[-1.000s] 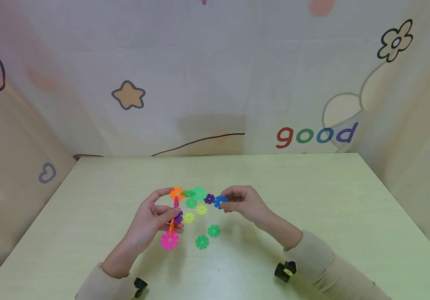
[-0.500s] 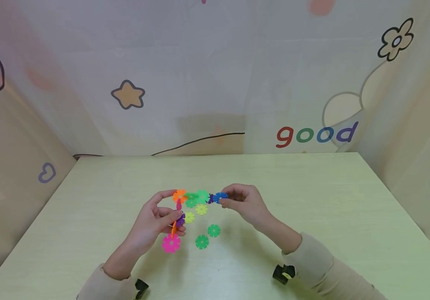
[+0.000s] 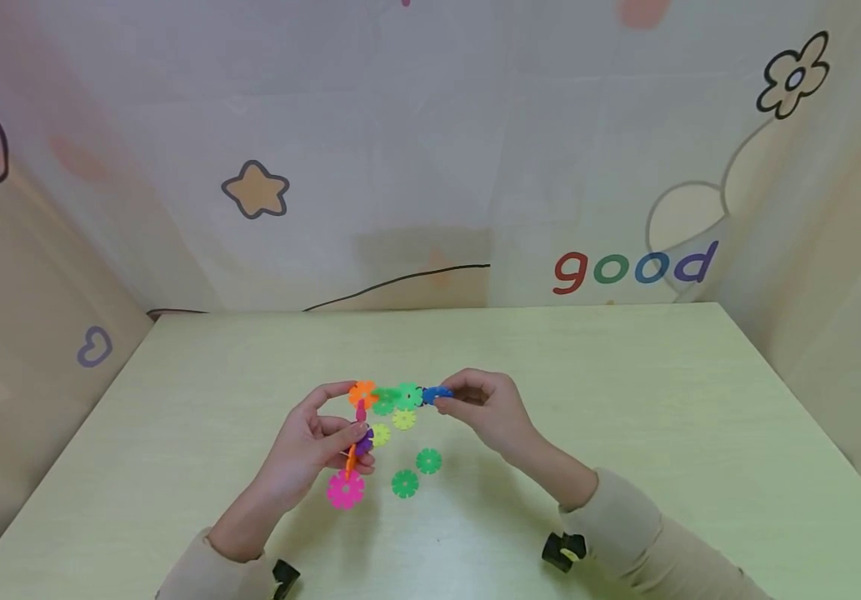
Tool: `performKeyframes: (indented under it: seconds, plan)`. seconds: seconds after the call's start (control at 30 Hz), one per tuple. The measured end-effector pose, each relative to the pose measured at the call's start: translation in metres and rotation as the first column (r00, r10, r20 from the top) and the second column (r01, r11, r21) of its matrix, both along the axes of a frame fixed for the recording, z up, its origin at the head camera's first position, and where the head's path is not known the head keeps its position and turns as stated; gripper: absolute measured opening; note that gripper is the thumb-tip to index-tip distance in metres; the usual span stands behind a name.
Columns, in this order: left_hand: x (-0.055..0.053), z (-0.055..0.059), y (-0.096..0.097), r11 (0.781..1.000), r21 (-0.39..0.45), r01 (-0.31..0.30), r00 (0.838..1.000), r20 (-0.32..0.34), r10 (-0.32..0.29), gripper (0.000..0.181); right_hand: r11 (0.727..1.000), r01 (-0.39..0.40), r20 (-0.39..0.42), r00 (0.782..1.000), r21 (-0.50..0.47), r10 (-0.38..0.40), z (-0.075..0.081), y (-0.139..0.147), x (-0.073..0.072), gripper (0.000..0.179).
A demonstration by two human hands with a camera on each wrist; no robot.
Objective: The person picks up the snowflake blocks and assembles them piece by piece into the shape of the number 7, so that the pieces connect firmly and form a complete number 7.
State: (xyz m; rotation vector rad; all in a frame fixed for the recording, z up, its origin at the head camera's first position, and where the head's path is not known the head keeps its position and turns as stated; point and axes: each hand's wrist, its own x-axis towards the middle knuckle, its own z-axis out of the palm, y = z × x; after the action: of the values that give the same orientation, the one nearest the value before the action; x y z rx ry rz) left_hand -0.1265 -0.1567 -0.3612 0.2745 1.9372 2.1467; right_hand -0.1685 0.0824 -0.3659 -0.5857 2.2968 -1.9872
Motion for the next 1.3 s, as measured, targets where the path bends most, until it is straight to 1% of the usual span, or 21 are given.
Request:
performKeyframes:
  seconds: [0.17, 0.33, 0.43, 0.57, 0.7, 0.8, 0.9, 0.97, 1.13, 1.3]
  plan:
    - [0.000, -0.001, 0.001, 1.000, 0.001, 0.002, 1.000, 0.003, -0.002, 0.059, 1.000, 0.001, -0.013, 1.000, -0.002, -0.001, -0.001, -0.002, 0.002, 0.010]
    - [0.000, -0.002, 0.001, 1.000, 0.000, 0.029, 1.000, 0.008, -0.029, 0.059, 1.000, -0.005, -0.027, 1.000, -0.008, 0.005, -0.002, -0.003, 0.003, 0.008]
    - [0.000, -0.002, 0.001, 0.999, -0.012, 0.038, 0.999, 0.009, -0.038, 0.057, 1.000, -0.012, -0.026, 1.000, -0.018, 0.011, -0.002, -0.003, 0.004, 0.008]
    - [0.000, -0.002, 0.001, 0.998, -0.032, 0.047, 0.999, 0.025, -0.046, 0.053, 0.999, -0.027, -0.035, 0.999, -0.038, 0.026, -0.003, -0.003, 0.005, 0.007]
    - [-0.001, -0.002, 0.005, 0.999, -0.027, 0.030, 0.998, 0.055, -0.028, 0.049, 0.998, -0.047, -0.055, 0.998, -0.048, 0.045, -0.005, -0.005, 0.006, 0.005]
    - [-0.001, -0.002, 0.010, 1.000, -0.018, 0.006, 0.998, 0.065, -0.005, 0.051, 0.997, -0.064, -0.065, 0.996, -0.052, 0.061, -0.006, -0.007, 0.007, 0.005]
    - [-0.001, -0.003, 0.017, 0.999, -0.033, 0.000, 0.999, 0.051, 0.002, 0.055, 0.996, -0.075, -0.077, 0.994, -0.050, 0.071, -0.007, -0.009, 0.008, 0.005]
    - [-0.001, -0.004, 0.021, 0.998, -0.055, -0.007, 0.999, 0.030, 0.009, 0.055, 0.995, -0.083, -0.089, 0.993, -0.053, 0.078, -0.008, -0.011, 0.009, 0.005]
    - [-0.002, -0.006, 0.025, 0.994, -0.092, -0.054, 0.999, -0.003, 0.054, 0.042, 0.994, -0.094, -0.113, 0.990, -0.061, 0.086, -0.009, -0.012, 0.010, 0.004]
    - [-0.001, -0.006, 0.027, 0.990, -0.112, -0.087, 0.996, -0.005, 0.087, 0.035, 0.992, -0.106, -0.140, 0.985, -0.068, 0.096, -0.010, -0.012, 0.010, 0.003]
